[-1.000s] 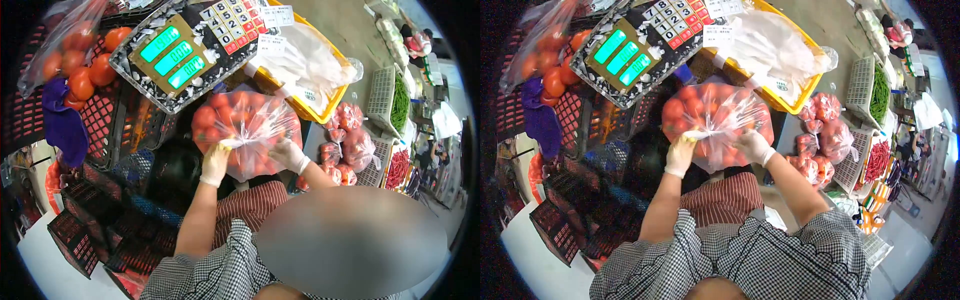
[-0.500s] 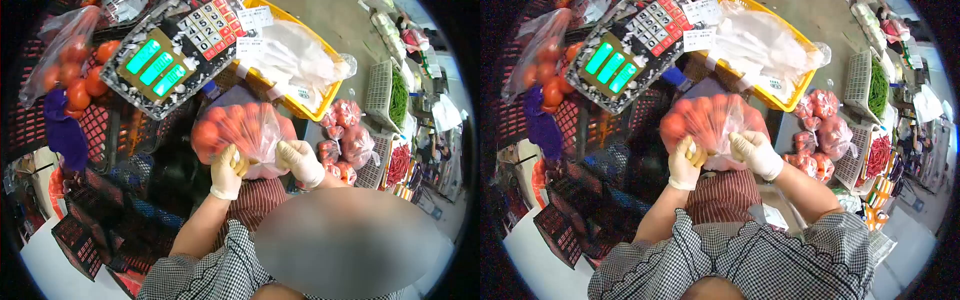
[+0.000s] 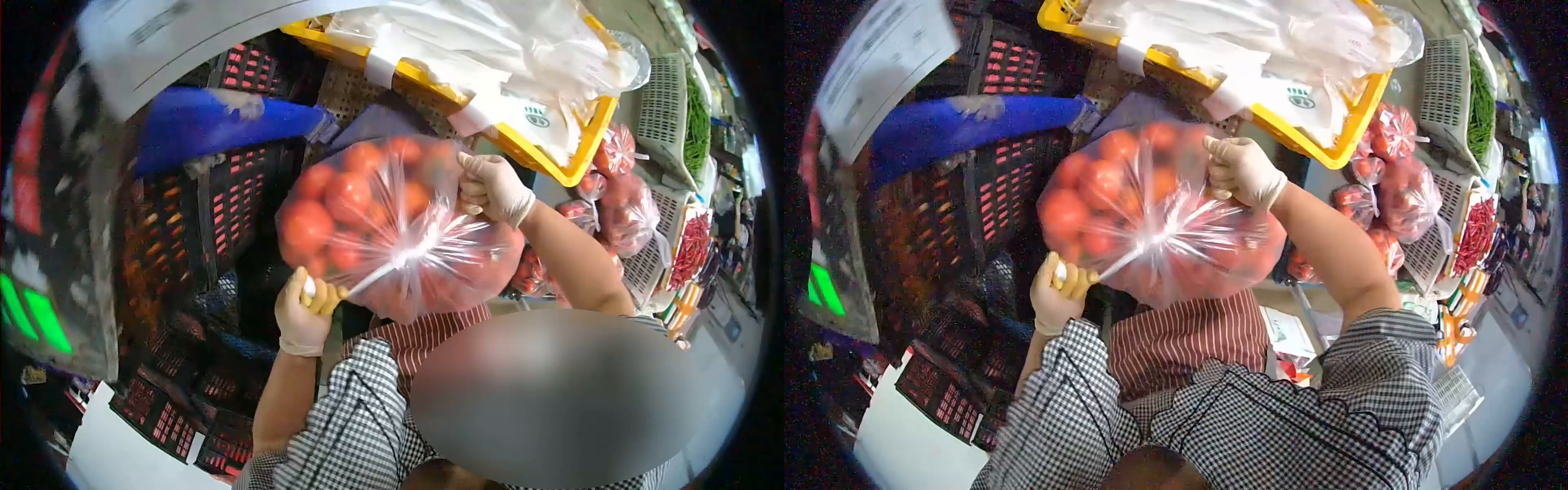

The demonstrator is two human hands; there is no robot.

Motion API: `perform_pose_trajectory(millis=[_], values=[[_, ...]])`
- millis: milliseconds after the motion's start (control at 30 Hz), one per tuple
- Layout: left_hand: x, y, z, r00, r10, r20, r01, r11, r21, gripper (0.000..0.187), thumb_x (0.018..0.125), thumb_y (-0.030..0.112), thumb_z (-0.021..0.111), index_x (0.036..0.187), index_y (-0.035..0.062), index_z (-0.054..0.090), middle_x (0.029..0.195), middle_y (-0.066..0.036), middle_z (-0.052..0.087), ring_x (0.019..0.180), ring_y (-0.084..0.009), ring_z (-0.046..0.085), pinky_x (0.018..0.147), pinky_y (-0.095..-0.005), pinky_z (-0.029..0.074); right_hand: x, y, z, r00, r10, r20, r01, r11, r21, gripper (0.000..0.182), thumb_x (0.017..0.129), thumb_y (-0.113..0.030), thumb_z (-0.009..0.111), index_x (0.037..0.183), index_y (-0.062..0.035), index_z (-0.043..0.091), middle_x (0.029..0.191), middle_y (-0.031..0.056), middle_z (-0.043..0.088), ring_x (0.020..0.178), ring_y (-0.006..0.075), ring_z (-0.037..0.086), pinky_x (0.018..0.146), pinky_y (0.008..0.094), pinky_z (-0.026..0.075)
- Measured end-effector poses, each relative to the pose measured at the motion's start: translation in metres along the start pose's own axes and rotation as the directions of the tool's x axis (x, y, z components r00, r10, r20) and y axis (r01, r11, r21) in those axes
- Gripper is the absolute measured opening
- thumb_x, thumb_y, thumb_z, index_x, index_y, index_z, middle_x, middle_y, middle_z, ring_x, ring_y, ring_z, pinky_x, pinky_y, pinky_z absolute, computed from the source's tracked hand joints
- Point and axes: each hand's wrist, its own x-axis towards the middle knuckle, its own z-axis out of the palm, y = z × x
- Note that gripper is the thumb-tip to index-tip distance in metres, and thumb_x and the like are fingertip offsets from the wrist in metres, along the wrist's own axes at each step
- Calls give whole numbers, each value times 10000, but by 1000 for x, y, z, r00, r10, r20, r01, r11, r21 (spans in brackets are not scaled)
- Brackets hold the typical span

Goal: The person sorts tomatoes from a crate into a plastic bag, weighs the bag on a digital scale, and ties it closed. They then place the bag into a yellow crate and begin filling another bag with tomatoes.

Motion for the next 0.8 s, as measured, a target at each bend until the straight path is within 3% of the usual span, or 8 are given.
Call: perform_pose_trajectory(millis=[133, 167, 267, 333, 400, 533, 667, 800], values=[[2, -3, -21, 992, -22, -125, 17, 999, -42, 395, 980, 263, 422, 619, 121, 349, 519, -9, 304, 464, -171, 361, 656, -412, 473, -4, 6, 9, 999, 38, -35, -39, 998, -44, 366, 957, -299, 534, 663, -90, 468, 532, -2, 398, 442, 130, 366, 432, 290, 329], [0, -6, -17, 947, 287, -144, -151, 795, 588, 357, 974, 267, 447, 659, 105, 403, 565, -29, 379, 511, -192, 427, 687, -422, 482, -14, 7, 13, 995, -28, -93, 22, 998, -59, 345, 954, -293, 539, 693, -71, 499, 546, 15, 442, 446, 141, 394, 435, 297, 349], [-2, -25, -44, 970, 31, -240, -94, 962, -256, 191, 928, 243, 566, 973, 60, 541, 1000, -110, 582, 940, -258, 584, 818, -430, 480, -22, 27, -5, 981, -184, -66, 187, 982, 39, 269, 934, -271, 568, 850, -17, 591, 724, 75, 599, 610, 175, 555, 564, 313, 463], [-15, -28, -9, 908, 109, -405, -176, 975, -133, 200, 961, 264, 512, 856, 100, 557, 846, -53, 573, 923, -270, 570, 849, -446, 476, -42, 41, 4, 949, -310, -65, 312, 949, 40, 262, 911, -263, 598, 974, -8, 600, 931, 83, 633, 858, 178, 598, 757, 330, 487], [-18, -45, -11, 776, 111, -621, -213, 973, -92, 270, 938, 374, 552, 819, 132, 539, 713, -3, 497, 719, -184, 552, 660, -351, 483, -58, 59, 11, 942, -326, -81, 328, 944, 18, 434, 881, -230, 635, 1260, -48, 529, 1182, 74, 588, 1054, 188, 548, 926, 360, 421], [-28, -66, 11, 756, -367, -542, 167, 908, -384, 315, 899, 439, 596, 844, 133, 544, 687, 7, 485, 667, -154, 529, 616, -312, 445, -69, 71, 42, 899, -430, -82, 437, 891, 122, 697, 875, -100, 619, 1464, -103, 246, 1295, 126, 517, 1130, 220, 528, 955, 360, 418], [-18, -96, 20, 862, -214, -460, 115, 966, -232, 363, 886, 444, 613, 1005, 105, 567, 734, 3, 538, 677, -153, 534, 620, -321, 457, -48, 95, 49, 792, -522, -317, 537, 842, -47, 775, 904, -24, 551, 1506, -116, 72, 1336, 178, 478, 1136, 262, 537, 955, 365, 434], [-12, -89, 29, 841, 83, -534, 7, 986, 164, 278, 950, 330, 540, 1034, 73, 606, 899, -27, 599, 776, -143, 575, 682, -280, 478, -43, 112, 61, 678, -632, -375, 509, 772, -381, 371, 984, -169, 468, 1324, -23, 470, 1161, 123, 607, 990, 180, 577, 886, 296, 455]])
